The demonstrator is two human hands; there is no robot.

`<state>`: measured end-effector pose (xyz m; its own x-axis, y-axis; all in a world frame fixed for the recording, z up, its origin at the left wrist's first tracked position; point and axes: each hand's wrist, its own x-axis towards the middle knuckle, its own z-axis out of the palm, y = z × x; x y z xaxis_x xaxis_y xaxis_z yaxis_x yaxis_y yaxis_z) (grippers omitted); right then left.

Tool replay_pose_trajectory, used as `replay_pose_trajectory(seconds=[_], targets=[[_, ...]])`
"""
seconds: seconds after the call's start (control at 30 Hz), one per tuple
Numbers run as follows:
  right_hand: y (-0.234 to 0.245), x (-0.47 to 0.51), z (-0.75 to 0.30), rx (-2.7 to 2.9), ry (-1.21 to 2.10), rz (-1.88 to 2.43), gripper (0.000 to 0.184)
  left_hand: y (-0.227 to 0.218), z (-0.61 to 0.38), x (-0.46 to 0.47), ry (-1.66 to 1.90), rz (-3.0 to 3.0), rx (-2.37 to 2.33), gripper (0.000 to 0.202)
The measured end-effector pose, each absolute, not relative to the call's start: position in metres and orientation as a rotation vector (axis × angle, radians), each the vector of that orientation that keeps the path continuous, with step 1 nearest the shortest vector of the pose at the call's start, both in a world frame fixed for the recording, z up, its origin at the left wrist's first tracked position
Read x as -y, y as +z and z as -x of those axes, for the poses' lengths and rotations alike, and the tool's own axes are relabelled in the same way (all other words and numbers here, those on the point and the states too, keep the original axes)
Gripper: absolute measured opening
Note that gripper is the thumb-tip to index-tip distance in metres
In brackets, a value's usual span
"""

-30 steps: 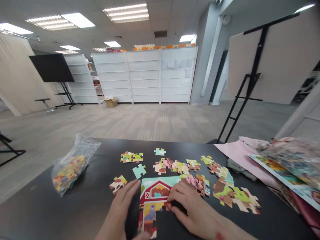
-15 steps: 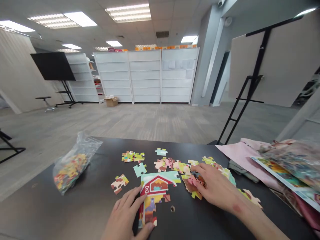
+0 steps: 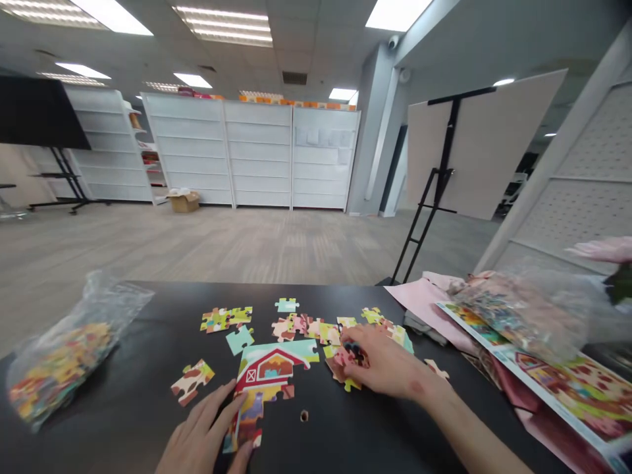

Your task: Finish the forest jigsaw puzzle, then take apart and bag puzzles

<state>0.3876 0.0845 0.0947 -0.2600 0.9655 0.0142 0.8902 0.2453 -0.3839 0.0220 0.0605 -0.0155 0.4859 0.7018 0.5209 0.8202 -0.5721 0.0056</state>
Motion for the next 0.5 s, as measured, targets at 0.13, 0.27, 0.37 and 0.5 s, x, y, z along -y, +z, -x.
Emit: replay_pose_trajectory(seconds=[0.13,0.27,0.37,0.5], targets=[[0.091,-0.08,-0.377,2.318,0.479,1.66,0.027,-0.011,-0.023,-0.059,-0.692,2.491,1.314,0.046],[0.088,-0.083,-0.382,2.305,0.434,1.613,0.017,-0.007,-0.026,-0.055,-0.673,2.485,1.317,0.044],[0.092,-0.087,-0.39,2.19,0.563,1.601,0.017,-0.007,-0.026,-0.055,-0.67,2.48,1.304,0.043],[0.095,-0.093,-0.394,1.858,0.898,1.49,0.029,-0.008,-0.025,-0.057,-0.701,2.499,1.294,0.043]])
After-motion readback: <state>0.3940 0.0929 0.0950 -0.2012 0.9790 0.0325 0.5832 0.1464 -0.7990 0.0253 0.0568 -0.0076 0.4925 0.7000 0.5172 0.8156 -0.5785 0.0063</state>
